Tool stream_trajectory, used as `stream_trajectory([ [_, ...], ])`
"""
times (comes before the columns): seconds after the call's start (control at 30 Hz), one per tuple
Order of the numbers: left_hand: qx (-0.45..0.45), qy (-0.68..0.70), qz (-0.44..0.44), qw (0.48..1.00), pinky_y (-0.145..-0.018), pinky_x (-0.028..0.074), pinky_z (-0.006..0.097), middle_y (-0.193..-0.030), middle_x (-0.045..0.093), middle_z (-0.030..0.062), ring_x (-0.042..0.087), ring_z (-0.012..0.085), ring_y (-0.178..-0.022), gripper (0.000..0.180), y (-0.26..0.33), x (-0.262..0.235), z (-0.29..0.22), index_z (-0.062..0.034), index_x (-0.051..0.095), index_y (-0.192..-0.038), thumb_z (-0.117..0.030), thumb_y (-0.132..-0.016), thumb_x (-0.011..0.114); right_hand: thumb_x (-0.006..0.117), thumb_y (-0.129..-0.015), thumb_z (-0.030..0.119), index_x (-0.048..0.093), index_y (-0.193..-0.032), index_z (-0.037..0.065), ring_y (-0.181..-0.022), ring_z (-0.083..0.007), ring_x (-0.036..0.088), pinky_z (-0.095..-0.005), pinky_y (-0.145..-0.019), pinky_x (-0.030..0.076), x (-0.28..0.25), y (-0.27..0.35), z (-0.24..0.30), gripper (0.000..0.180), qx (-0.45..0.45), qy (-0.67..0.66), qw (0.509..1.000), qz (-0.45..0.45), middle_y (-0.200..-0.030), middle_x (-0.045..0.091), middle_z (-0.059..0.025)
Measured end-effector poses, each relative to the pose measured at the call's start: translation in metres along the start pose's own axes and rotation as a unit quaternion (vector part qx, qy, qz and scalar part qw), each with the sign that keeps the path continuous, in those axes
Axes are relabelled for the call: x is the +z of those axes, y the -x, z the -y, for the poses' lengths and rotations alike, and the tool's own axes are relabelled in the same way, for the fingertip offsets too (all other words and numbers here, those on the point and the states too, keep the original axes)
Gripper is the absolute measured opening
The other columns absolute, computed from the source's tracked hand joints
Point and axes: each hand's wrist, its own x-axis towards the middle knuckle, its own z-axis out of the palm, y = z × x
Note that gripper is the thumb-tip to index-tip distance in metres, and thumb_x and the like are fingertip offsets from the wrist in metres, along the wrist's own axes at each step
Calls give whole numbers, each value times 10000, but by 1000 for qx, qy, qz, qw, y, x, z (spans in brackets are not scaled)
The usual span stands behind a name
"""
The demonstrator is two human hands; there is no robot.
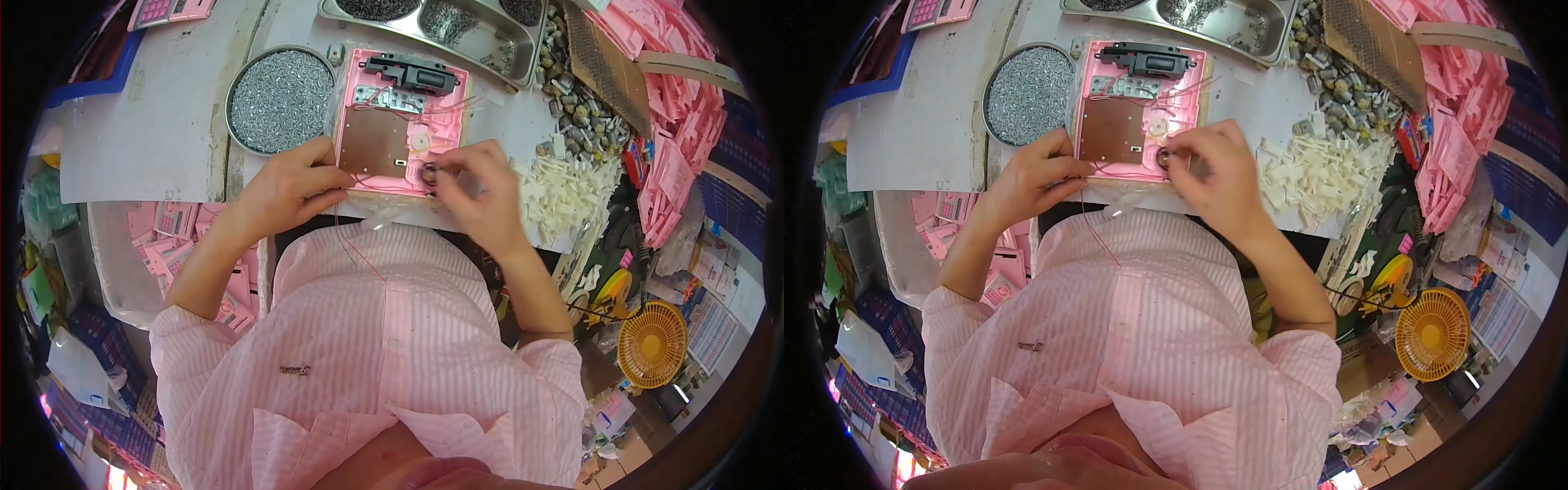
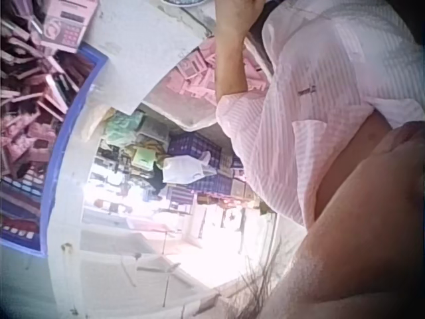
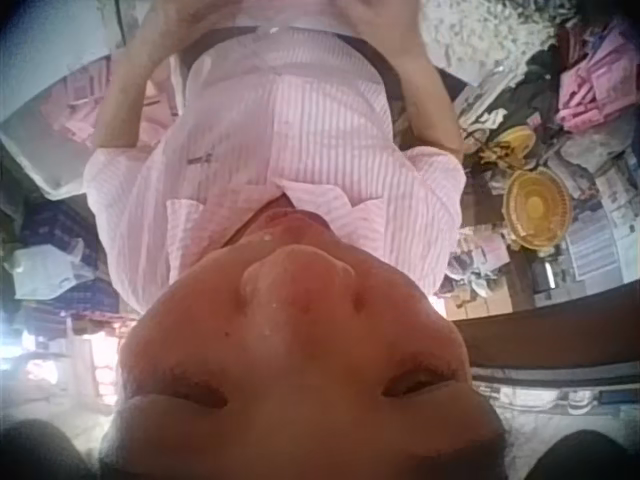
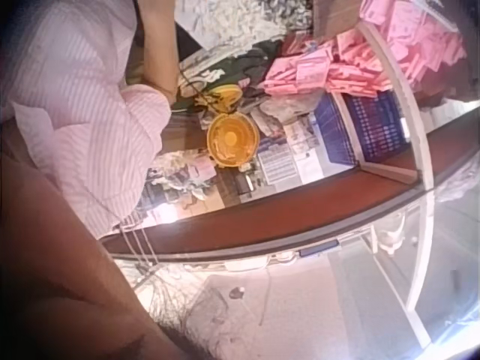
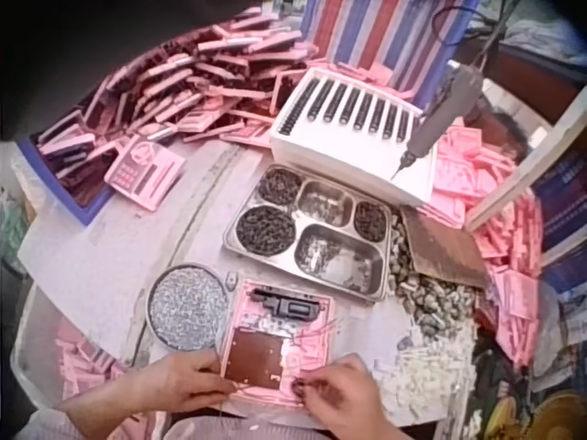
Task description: Assembling internal components, soldering wires, and screwing together pink electronic toy casings.
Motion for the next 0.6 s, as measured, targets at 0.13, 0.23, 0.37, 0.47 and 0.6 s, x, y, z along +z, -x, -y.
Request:
stream_trajectory([
  [0.13, 7, 2, -24, 1000, -623, 448, 350, -826, 503, 76, 544, 236, -729, 231, 2, 4, 1, -59, 730, -1010, -68, -787, 790, 795, -717, 160, 680, -873, 117, -858, -261, 566, -436, -822, 407, 19, 3, -2, 199, -162, 233, 957, -61, -829, 672, -10],
  [0.23, 4, 5, -30, 1000, -621, 443, 348, -826, 504, 72, 539, 234, -727, 234, 3, 6, 1, -56, 733, -1007, -65, -781, 793, 841, -718, 160, 699, -889, 82, -872, -265, 582, -370, -824, 429, 20, 0, 4, 235, -165, 232, 957, -56, -855, 709, -14],
  [0.37, 2, 5, -28, 1000, -638, 464, 362, -841, 523, 86, 563, 248, -746, 208, 4, 6, 1, -51, 729, -996, -71, -795, 783, 873, -687, 175, 697, -833, 77, -893, -254, 570, -362, -790, 439, 28, 5, -15, 249, -194, 195, 957, -88, -926, 728, -21],
  [0.47, 0, 11, -12, 1000, -646, 475, 369, -846, 530, 93, 577, 256, -757, 195, 1, 3, 1, -53, 728, -993, -76, -805, 776, 872, -679, 169, 692, -824, 81, -903, -248, 565, -365, -787, 439, 33, 8, -21, 247, -206, 195, 953, -106, -961, 720, -15],
  [0.6, -5, 11, 5, 1000, -657, 477, 375, -851, 529, 95, 582, 264, -767, 200, 0, 0, 1, -54, 722, -1003, -71, -809, 769, 842, -699, 164, 691, -871, 100, -919, -251, 565, -384, -805, 441, 21, 10, -16, 237, -197, 155, 964, -88, -969, 696, -2],
])
